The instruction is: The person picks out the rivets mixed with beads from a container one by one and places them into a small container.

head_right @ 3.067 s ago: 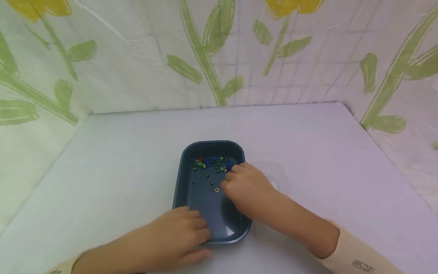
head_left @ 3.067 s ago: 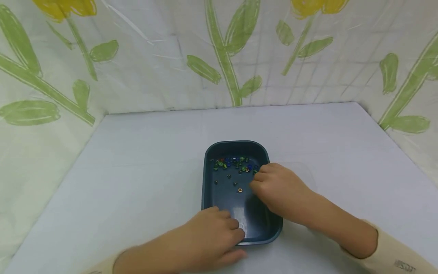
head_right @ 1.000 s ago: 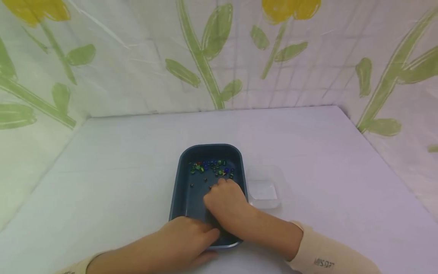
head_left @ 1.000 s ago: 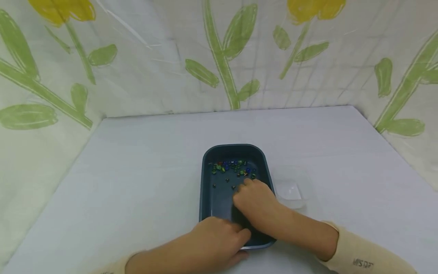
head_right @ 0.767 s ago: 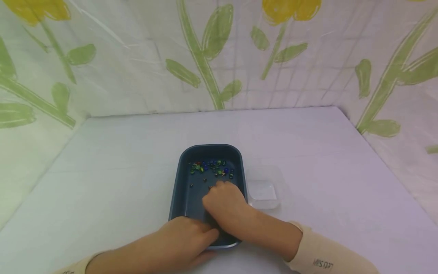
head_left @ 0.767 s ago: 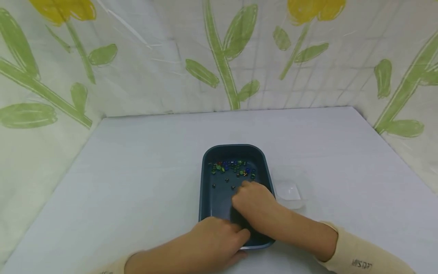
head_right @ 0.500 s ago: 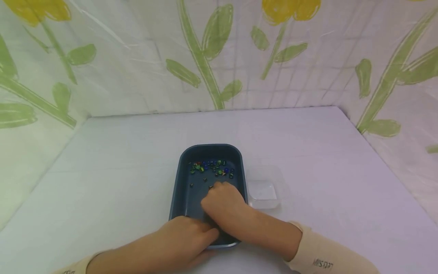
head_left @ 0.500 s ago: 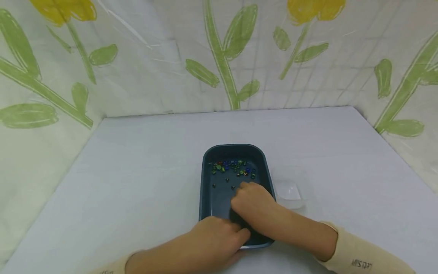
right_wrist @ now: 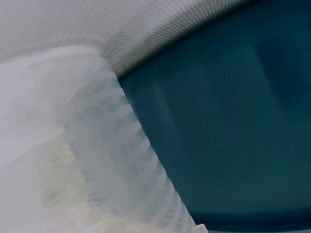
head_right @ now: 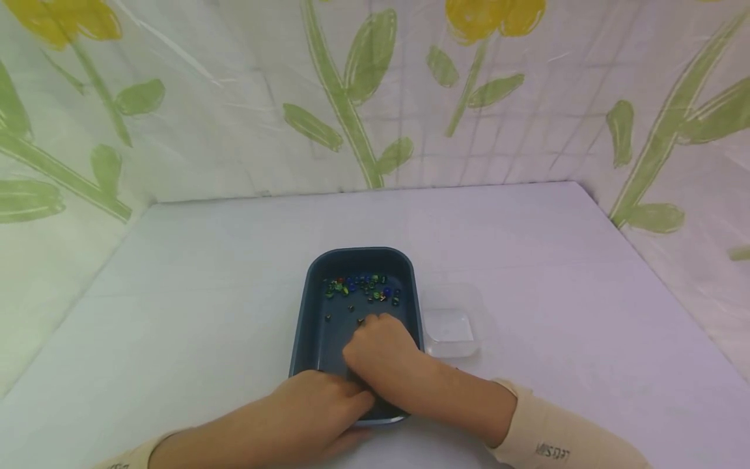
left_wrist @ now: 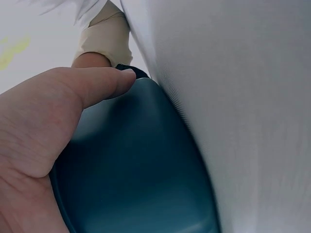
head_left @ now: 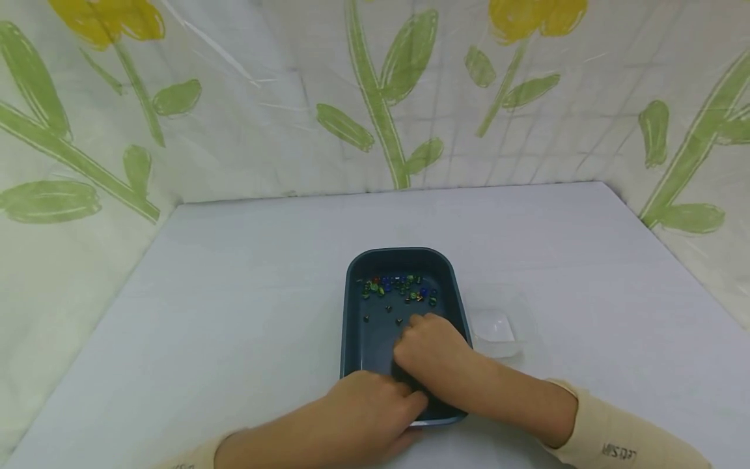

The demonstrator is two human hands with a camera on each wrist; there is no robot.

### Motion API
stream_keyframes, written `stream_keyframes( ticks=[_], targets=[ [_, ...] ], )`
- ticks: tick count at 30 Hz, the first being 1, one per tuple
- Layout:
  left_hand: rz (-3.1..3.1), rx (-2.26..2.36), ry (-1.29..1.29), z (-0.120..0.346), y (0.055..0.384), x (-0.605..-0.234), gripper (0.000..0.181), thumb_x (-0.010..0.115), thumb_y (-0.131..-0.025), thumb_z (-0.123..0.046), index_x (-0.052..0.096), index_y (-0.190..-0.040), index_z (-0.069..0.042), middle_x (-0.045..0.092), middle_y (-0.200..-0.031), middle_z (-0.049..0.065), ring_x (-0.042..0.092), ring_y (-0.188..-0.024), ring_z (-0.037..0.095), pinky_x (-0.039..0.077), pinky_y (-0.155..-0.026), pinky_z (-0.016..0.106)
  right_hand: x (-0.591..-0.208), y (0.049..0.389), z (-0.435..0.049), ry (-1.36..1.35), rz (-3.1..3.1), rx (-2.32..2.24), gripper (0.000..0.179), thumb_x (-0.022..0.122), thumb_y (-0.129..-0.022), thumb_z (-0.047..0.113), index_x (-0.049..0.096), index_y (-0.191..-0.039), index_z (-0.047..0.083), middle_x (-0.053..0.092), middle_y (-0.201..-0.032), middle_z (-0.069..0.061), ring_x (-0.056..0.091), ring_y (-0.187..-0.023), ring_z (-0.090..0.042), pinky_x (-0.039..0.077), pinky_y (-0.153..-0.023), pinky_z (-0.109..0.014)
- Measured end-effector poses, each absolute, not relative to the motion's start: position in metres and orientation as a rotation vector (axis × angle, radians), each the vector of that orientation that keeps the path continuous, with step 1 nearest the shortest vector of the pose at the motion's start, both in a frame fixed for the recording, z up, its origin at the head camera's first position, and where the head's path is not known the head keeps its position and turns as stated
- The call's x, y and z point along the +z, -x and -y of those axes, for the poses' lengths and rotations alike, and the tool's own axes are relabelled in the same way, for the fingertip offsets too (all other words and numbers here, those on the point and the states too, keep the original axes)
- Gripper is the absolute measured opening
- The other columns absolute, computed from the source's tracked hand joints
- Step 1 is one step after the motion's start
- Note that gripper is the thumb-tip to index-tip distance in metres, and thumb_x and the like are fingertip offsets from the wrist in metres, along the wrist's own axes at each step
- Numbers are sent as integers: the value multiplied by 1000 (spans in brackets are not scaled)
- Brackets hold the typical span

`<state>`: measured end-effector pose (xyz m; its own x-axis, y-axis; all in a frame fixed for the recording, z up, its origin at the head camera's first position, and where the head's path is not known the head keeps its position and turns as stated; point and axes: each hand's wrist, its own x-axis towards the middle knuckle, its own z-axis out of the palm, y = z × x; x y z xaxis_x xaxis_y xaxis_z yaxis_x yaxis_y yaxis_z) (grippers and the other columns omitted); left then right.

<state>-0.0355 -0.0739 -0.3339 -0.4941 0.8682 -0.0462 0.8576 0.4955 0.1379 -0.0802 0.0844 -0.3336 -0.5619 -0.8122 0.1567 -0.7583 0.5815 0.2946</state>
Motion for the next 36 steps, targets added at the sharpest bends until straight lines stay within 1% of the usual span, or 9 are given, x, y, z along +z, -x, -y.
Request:
stream_keyframes(
  ticks=[5,13,22,29,36],
  targets=[
    [-2629,159,-1527,74,35,-334,22,66,-97,-41,64,-90,-21,57,-71,-15,42,-57,-5,40,-51,15,-333,79,-85,-1304,2540,-316,24,78,-77,11,61,-60,16,54,-58,3,44,-55,-12,39,-49,-27],
    [-2639,138,-1518,73,34,-334,22,66,-96,-42,63,-89,-22,58,-71,-15,43,-57,-5,39,-50,16,-329,76,-87,-1323,2566,-335,19,80,-76,12,64,-65,14,56,-60,2,44,-55,-12,39,-50,-27],
    [-2645,146,-1542,74,34,-335,22,66,-96,-42,62,-90,-22,57,-72,-15,42,-58,-5,39,-50,16,-323,72,-87,-1332,2577,-354,20,84,-75,13,65,-67,13,56,-61,2,42,-56,-11,38,-51,-26],
    [-2651,137,-1533,74,33,-334,22,66,-96,-43,63,-91,-21,58,-72,-15,44,-58,-5,40,-50,18,-318,70,-88,-1315,2546,-396,19,83,-74,14,66,-68,12,57,-62,1,43,-56,-11,38,-51,-26],
    [-2661,111,-1561,74,33,-335,21,67,-95,-42,63,-93,-21,59,-74,-15,45,-58,-4,41,-50,18,-314,68,-90,-1324,2538,-377,20,85,-72,11,65,-69,11,56,-62,1,43,-56,-13,37,-52,-26]
  ],
)
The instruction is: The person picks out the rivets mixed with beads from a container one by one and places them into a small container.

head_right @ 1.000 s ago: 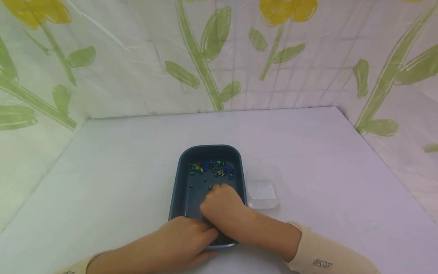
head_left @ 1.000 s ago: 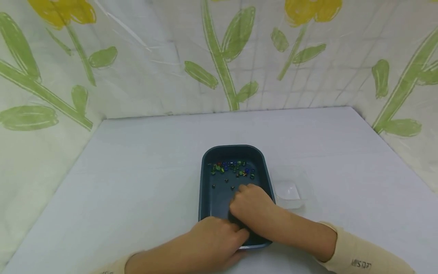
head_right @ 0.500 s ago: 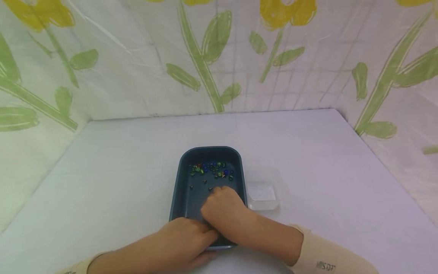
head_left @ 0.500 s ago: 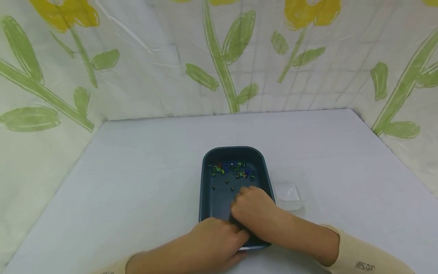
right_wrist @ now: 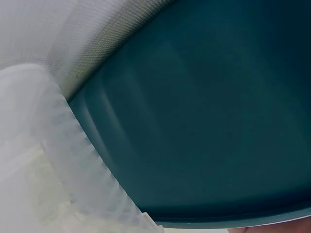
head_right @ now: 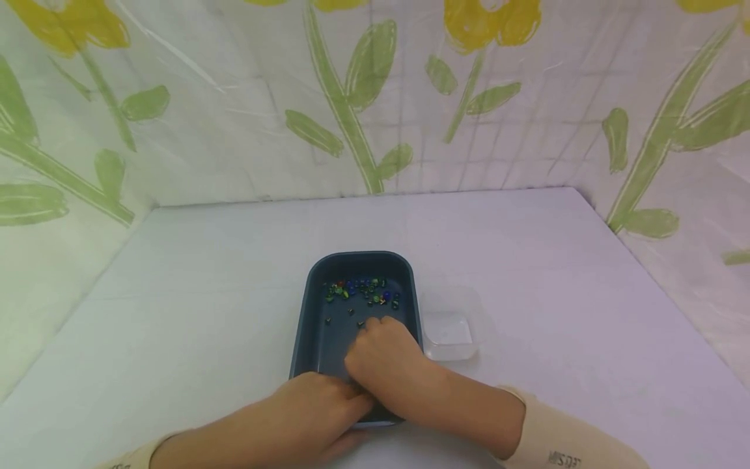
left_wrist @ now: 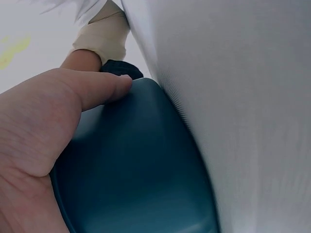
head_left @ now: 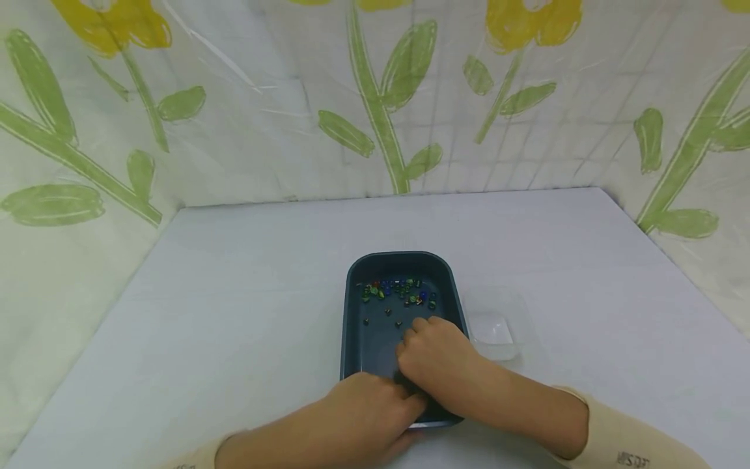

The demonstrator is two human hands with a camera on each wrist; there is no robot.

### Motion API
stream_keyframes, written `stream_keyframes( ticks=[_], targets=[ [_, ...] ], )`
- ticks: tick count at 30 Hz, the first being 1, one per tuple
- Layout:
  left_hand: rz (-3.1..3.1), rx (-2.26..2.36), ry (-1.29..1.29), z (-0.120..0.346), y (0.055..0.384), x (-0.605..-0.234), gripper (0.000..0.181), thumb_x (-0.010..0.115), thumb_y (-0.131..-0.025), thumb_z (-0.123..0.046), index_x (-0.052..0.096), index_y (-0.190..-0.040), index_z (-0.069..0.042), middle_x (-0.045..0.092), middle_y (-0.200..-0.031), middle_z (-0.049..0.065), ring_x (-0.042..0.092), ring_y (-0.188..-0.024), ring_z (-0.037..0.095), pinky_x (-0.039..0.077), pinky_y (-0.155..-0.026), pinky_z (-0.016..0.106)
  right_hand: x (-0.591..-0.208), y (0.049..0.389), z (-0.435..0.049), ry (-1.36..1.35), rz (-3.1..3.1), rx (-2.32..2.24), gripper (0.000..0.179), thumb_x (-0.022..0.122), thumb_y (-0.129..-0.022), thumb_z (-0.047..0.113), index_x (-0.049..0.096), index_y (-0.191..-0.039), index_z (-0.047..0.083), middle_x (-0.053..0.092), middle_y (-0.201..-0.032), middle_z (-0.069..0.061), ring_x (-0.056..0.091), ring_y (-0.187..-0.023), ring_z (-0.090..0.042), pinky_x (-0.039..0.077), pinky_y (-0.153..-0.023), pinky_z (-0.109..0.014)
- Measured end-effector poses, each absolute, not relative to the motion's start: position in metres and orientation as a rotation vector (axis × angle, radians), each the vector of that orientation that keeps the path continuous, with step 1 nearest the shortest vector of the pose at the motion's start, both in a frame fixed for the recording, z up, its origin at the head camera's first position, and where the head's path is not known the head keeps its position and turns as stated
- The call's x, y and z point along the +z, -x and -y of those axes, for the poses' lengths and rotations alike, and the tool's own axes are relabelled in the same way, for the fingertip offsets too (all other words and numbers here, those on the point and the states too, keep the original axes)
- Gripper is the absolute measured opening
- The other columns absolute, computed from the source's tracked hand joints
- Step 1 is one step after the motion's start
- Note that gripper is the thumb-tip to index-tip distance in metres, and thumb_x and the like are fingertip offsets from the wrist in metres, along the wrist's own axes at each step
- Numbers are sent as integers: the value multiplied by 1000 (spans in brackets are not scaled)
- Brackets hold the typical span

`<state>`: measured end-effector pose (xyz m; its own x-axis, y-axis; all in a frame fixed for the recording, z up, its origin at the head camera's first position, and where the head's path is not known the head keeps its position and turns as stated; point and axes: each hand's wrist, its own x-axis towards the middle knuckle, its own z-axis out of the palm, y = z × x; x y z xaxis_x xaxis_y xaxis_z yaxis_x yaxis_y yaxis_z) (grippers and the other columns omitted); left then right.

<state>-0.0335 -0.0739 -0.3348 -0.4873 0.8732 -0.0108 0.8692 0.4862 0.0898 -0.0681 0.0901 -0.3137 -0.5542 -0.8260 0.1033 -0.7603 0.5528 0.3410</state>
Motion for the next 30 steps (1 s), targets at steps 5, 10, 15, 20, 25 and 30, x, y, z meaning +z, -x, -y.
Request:
stream_keyframes(
  ticks=[5,10,15,20,25,30],
  targets=[
    [-2625,134,-1538,74,34,-335,20,66,-96,-41,64,-97,-21,60,-77,-15,43,-59,-5,42,-53,16,-313,67,-91,-1324,2527,-392,20,85,-71,12,65,-69,11,55,-62,1,43,-57,-13,36,-51,-26],
    [-2596,166,-1513,75,35,-335,19,66,-97,-40,64,-98,-21,61,-77,-15,41,-58,-5,41,-54,15,-308,67,-92,-1313,2544,-408,16,86,-72,12,70,-74,11,62,-68,0,48,-60,-13,39,-54,-26],
    [-2591,160,-1504,75,36,-334,18,66,-97,-40,64,-98,-21,60,-75,-15,41,-58,-5,40,-54,15,-301,67,-95,-1293,2566,-400,17,87,-71,12,72,-78,10,64,-71,-1,50,-63,-14,41,-56,-27],
    [-2593,145,-1506,75,36,-333,19,65,-97,-40,64,-97,-21,60,-75,-16,41,-57,-5,40,-53,16,-297,66,-98,-1281,2550,-376,17,87,-71,10,71,-76,10,61,-68,0,47,-61,-14,40,-55,-26],
    [-2593,130,-1504,74,36,-334,19,64,-98,-40,63,-96,-21,58,-74,-16,40,-56,-4,38,-51,16,-295,65,-99,-1300,2566,-358,16,87,-72,10,71,-77,9,59,-67,0,44,-60,-13,38,-54,-25],
    [-2581,126,-1500,74,36,-334,20,63,-98,-41,64,-96,-21,59,-75,-15,40,-56,-4,38,-52,15,-294,62,-100,-1306,2551,-350,16,86,-72,10,71,-77,10,58,-66,1,43,-60,-12,37,-54,-25]
  ],
)
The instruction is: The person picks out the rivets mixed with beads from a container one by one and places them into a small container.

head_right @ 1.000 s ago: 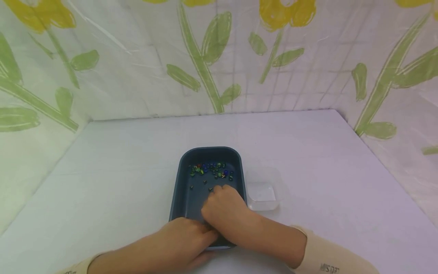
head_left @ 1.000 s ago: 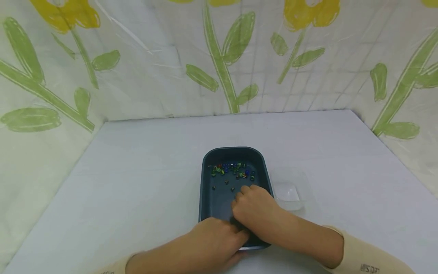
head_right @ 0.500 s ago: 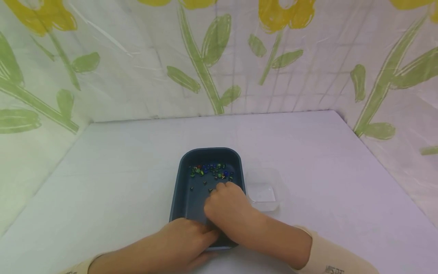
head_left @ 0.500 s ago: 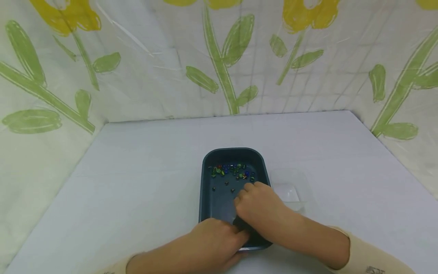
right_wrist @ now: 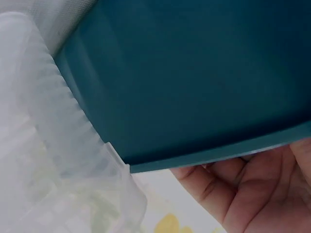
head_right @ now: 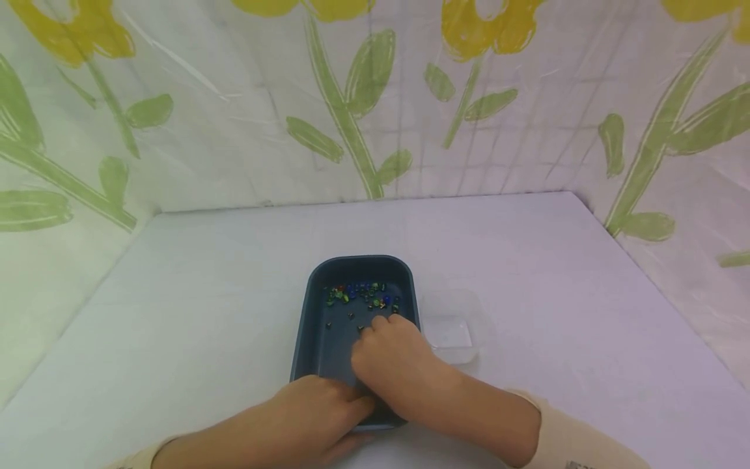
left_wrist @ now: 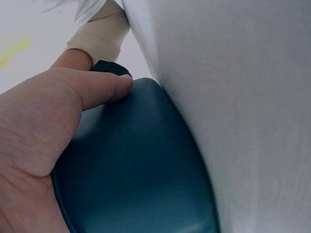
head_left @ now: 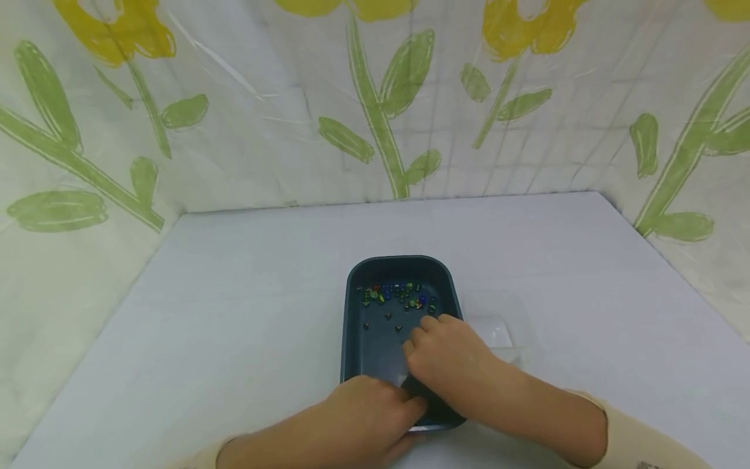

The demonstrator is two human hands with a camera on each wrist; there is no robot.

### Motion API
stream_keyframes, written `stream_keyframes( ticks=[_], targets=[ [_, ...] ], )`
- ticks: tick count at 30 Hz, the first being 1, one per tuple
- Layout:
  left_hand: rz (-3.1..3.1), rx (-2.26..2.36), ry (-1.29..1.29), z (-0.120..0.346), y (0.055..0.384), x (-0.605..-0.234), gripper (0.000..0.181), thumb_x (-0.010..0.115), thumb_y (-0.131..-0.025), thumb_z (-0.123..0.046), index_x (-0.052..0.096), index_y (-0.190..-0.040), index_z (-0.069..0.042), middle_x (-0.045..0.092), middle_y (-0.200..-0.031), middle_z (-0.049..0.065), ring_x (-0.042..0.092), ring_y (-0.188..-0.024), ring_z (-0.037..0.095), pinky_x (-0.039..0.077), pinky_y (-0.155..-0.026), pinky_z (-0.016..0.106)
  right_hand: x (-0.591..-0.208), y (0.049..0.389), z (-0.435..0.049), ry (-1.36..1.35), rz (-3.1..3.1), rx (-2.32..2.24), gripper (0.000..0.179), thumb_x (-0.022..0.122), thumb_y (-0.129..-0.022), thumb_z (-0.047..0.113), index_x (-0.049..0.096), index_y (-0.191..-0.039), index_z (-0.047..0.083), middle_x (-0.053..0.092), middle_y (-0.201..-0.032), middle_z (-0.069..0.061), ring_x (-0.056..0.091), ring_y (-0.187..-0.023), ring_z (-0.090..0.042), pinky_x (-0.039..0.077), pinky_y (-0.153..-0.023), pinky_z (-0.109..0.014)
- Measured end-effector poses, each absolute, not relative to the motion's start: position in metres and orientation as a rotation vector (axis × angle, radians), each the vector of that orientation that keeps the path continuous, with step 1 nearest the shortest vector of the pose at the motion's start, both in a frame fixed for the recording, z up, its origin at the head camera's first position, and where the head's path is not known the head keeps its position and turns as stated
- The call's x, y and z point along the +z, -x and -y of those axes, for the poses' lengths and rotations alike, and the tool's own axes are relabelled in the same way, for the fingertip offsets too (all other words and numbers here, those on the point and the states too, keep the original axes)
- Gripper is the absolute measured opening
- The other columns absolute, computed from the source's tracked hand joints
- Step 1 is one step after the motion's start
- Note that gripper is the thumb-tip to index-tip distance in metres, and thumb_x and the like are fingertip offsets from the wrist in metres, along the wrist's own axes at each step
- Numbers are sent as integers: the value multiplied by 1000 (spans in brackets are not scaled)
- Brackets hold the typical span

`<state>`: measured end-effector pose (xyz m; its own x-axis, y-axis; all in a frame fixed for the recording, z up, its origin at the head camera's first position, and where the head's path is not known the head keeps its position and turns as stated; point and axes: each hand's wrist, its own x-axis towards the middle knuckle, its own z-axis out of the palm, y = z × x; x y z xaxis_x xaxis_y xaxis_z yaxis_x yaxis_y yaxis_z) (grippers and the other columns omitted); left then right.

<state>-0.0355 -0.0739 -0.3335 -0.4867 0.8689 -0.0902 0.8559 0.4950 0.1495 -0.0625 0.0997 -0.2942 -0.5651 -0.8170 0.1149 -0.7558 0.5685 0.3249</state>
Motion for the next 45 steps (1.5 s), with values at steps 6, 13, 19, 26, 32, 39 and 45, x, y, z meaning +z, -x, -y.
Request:
stream_keyframes(
  ticks=[6,13,19,26,32,39,45],
  targets=[
    [-2590,127,-1496,74,35,-334,20,63,-98,-41,64,-96,-21,59,-74,-15,38,-54,-4,36,-50,15,-290,59,-105,-1290,2533,-327,18,87,-70,9,70,-77,11,60,-67,1,46,-61,-14,37,-53,-26],
    [-2592,168,-1482,74,35,-334,20,64,-98,-41,64,-96,-21,58,-71,-15,36,-50,-4,33,-47,14,-279,55,-111,-1292,2570,-297,25,91,-66,8,71,-81,10,60,-69,1,42,-62,-14,37,-55,-25],
    [-2600,160,-1468,74,34,-334,20,64,-98,-41,64,-95,-21,57,-69,-15,36,-50,-5,33,-47,14,-276,54,-114,-1276,2559,-298,27,91,-63,6,69,-78,8,55,-65,1,39,-61,-14,33,-53,-24],
    [-2601,161,-1467,74,35,-335,20,65,-97,-40,64,-91,-21,51,-64,-15,35,-49,-3,33,-47,14,-275,54,-117,-1255,2530,-296,29,90,-60,5,67,-77,7,55,-66,0,42,-62,-16,34,-53,-26],
    [-2609,161,-1476,74,34,-336,21,64,-98,-40,63,-89,-21,48,-62,-16,35,-49,-4,33,-47,15,-271,53,-119,-1247,2517,-268,29,88,-60,2,64,-75,7,51,-64,0,40,-60,-15,32,-53,-26],
    [-2596,172,-1465,74,35,-335,20,65,-97,-40,64,-90,-21,47,-61,-16,35,-48,-4,33,-47,14,-265,52,-122,-1246,2553,-252,29,89,-61,1,65,-77,7,55,-67,-1,41,-62,-15,34,-53,-26],
    [-2576,180,-1429,73,36,-335,19,65,-97,-39,65,-92,-21,47,-61,-16,36,-48,-4,33,-48,14,-261,51,-127,-1230,2559,-218,30,90,-62,0,66,-79,6,59,-71,-2,43,-63,-16,35,-53,-27]
  ],
)
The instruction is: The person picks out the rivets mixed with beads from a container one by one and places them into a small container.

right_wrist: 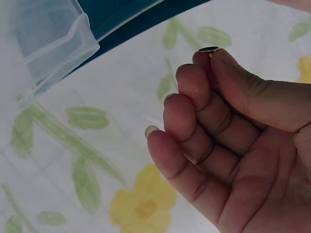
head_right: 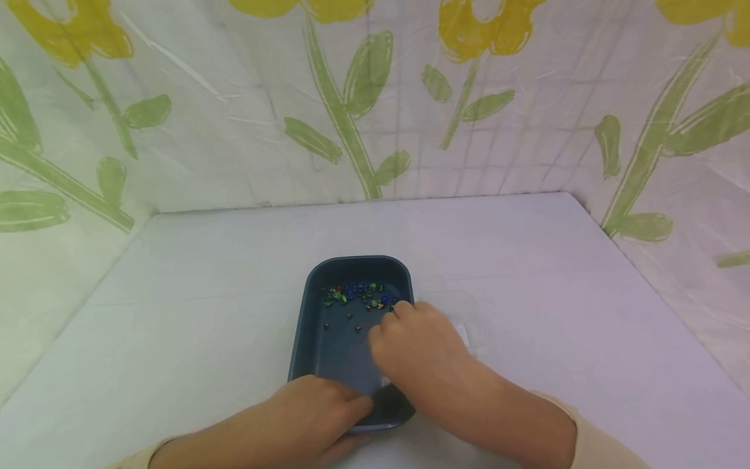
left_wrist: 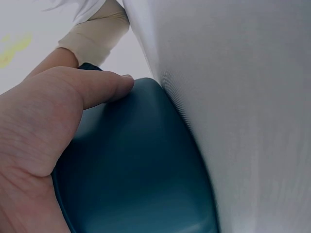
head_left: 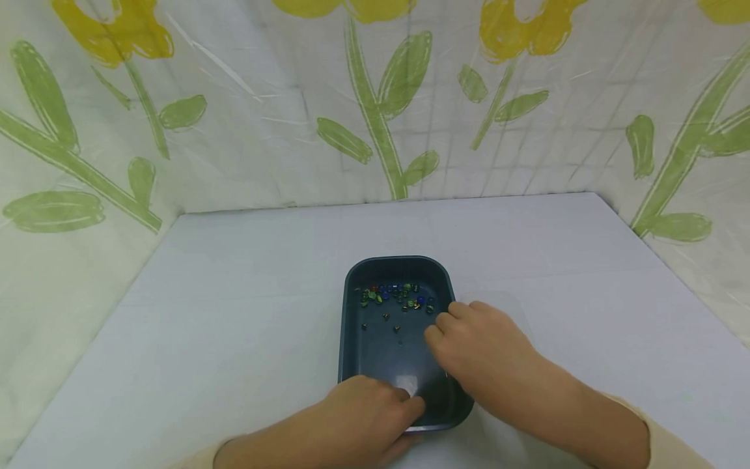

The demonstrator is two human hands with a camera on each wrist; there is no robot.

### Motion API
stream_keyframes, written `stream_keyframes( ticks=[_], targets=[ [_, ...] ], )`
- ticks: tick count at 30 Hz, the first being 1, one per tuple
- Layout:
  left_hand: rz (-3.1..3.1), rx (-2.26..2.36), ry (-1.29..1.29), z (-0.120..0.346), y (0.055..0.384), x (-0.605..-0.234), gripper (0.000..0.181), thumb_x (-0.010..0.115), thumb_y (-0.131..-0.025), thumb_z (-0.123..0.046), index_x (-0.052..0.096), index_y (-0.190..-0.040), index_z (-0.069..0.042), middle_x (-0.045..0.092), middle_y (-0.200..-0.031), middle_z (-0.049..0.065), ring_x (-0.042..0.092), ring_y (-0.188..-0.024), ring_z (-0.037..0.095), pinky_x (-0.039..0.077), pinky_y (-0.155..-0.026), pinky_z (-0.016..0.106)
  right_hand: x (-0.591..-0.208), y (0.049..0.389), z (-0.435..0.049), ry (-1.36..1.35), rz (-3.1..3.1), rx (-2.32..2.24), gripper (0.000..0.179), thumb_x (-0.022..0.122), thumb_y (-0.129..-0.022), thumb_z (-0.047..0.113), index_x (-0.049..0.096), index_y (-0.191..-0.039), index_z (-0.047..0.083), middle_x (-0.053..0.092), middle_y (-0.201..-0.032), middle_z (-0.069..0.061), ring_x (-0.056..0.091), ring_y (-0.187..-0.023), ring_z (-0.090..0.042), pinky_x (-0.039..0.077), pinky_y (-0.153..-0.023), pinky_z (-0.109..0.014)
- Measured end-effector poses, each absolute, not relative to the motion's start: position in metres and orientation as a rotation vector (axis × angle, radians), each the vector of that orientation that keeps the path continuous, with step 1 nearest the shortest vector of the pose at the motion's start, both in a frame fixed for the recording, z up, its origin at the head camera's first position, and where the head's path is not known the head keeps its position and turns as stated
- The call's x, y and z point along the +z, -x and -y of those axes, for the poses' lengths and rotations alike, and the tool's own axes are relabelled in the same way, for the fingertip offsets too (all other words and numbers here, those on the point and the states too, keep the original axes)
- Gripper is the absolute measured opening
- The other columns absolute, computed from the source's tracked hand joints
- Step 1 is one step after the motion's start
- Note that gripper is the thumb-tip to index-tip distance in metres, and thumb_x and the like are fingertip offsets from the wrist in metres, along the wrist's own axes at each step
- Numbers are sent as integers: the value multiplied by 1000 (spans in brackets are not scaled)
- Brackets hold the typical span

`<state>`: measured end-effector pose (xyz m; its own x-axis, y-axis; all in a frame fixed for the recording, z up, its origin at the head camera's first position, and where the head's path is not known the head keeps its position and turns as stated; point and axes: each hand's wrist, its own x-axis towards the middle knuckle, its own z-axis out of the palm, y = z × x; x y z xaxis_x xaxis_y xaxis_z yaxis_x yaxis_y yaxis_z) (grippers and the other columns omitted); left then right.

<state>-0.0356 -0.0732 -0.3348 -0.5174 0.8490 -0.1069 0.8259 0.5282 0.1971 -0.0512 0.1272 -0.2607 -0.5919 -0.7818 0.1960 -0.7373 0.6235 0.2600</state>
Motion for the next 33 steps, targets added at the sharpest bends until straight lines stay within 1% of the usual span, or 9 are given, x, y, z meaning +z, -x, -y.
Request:
stream_keyframes(
  ticks=[12,19,25,30,33],
  targets=[
    [-2569,188,-1424,73,35,-335,19,64,-98,-40,65,-94,-21,50,-62,-16,37,-48,-4,34,-49,13,-255,49,-132,-1195,2571,-188,30,88,-64,-5,62,-73,6,49,-64,-1,41,-60,-16,33,-52,-27],
    [-2580,172,-1426,73,34,-333,18,64,-97,-39,65,-92,-22,46,-60,-16,36,-47,-3,32,-47,14,-251,49,-137,-1165,2558,-183,32,86,-62,-7,59,-73,6,48,-64,-2,39,-59,-17,33,-52,-28],
    [-2579,168,-1417,73,34,-333,16,66,-97,-38,65,-93,-22,50,-62,-16,36,-48,-3,33,-48,14,-249,50,-142,-1140,2542,-178,32,84,-63,-9,58,-73,6,47,-64,-1,36,-59,-16,33,-52,-28],
    [-2574,159,-1406,72,34,-332,15,67,-96,-37,66,-93,-22,52,-63,-16,37,-49,-3,34,-48,14,-247,52,-147,-1111,2532,-165,35,81,-58,-14,56,-72,8,42,-62,1,35,-58,-16,33,-52,-27],
    [-2577,152,-1408,72,34,-332,15,67,-96,-37,66,-93,-22,52,-63,-15,37,-49,-3,34,-48,14,-244,53,-149,-1082,2542,-157,36,82,-57,-14,59,-74,7,46,-63,0,37,-58,-16,34,-52,-27]
  ],
)
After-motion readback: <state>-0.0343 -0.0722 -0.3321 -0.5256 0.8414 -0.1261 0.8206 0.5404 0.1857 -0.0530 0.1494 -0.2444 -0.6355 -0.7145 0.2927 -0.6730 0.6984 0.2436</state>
